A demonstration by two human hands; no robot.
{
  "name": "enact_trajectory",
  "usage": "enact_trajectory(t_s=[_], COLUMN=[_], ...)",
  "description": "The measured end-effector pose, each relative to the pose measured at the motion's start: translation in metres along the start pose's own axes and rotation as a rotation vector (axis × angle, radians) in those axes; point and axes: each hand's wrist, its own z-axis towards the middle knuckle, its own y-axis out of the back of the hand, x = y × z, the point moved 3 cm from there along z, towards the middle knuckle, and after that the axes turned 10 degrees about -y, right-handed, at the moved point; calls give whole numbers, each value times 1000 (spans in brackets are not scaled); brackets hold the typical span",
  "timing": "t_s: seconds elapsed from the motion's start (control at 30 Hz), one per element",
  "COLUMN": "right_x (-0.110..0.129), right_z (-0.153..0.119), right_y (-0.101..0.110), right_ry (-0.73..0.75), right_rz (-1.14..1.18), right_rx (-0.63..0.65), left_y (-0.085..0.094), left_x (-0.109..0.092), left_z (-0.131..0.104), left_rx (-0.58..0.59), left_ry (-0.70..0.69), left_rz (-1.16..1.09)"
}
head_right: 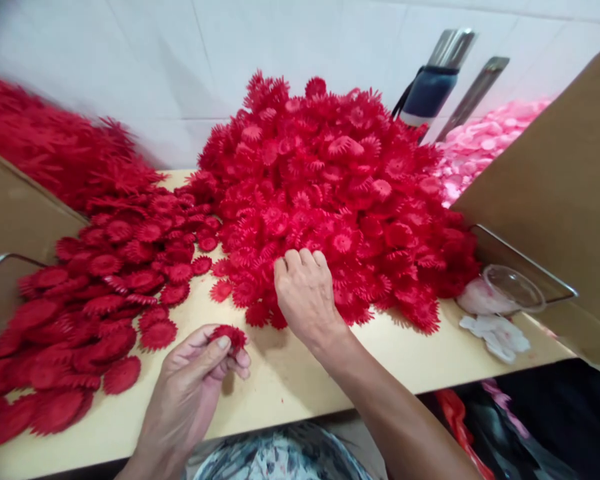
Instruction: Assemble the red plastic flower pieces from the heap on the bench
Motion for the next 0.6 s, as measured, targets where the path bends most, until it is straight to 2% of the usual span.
enact_trajectory(t_s=[0.13, 0.23, 0.4, 0.6], right_x=[-13, -20, -5, 10], right_z=[-6, -17, -43, -59], right_y=[12, 26, 34, 23], right_ry=[-36, -52, -29, -61], right_rz=[113, 356, 803, 921], right_rx=[-34, -54, 121, 217], left_y=[-1, -3, -5, -7], left_x=[2, 4, 9, 12], left_z=[1, 2, 0, -5], left_rx=[-17, -16, 11, 63], left_ry=[14, 10, 57, 21], left_rz=[-29, -39, -84, -66])
